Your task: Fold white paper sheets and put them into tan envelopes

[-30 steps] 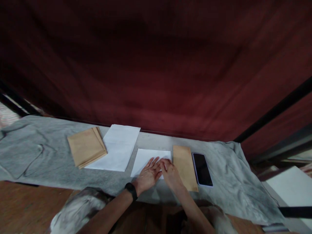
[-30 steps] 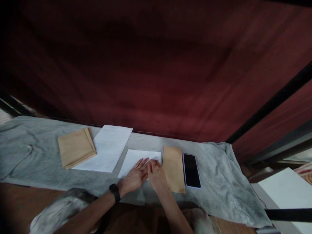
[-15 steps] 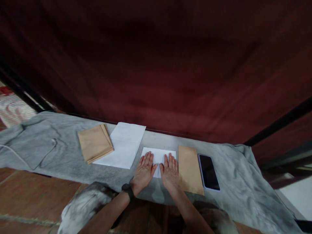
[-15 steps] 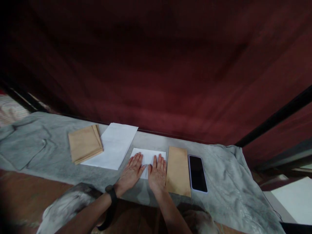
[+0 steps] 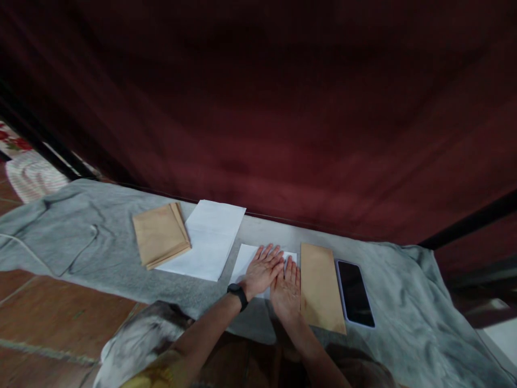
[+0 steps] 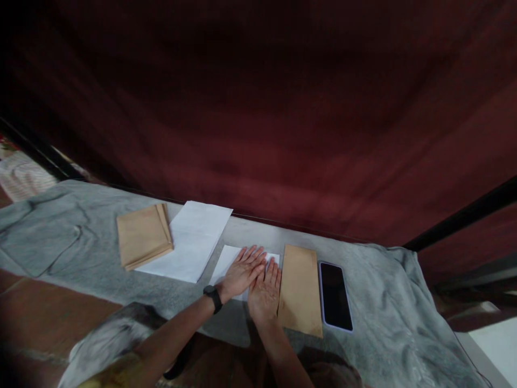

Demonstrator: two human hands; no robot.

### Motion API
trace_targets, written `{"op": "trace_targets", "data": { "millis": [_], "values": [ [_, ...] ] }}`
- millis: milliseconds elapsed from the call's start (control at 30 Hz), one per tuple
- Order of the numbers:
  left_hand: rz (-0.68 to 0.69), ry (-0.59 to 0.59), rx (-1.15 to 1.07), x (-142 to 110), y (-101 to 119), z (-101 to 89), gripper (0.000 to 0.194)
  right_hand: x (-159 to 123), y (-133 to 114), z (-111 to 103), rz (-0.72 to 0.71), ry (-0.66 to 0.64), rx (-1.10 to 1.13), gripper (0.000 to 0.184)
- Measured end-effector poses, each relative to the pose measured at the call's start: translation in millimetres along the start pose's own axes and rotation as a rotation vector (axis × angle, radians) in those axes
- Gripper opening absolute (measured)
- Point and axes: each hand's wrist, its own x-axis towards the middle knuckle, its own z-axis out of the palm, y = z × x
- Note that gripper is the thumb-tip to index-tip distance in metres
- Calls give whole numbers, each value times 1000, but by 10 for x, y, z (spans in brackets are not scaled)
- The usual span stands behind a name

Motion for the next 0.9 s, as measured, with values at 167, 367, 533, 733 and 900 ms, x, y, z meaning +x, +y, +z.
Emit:
{"op": "trace_targets", "data": {
  "millis": [167, 367, 533, 733, 900],
  "values": [
    [-33, 71, 55, -219, -128, 4, 54, 65, 22, 17, 43, 20, 10, 56],
    [-171, 144, 132, -565, -241, -100, 58, 52, -10, 40, 67, 45, 21, 61],
    [-192, 190, 130, -737, -266, -102, 61, 52, -24, 23, 83, 72, 48, 61],
    [-345, 326, -57, -869, -257, 92, 61, -25, -92, -95, -13, -22, 51, 59],
    [-548, 461, -431, -820, -253, -1, 57, -81, -144, -165, -28, -141, 33, 55]
  ]
}}
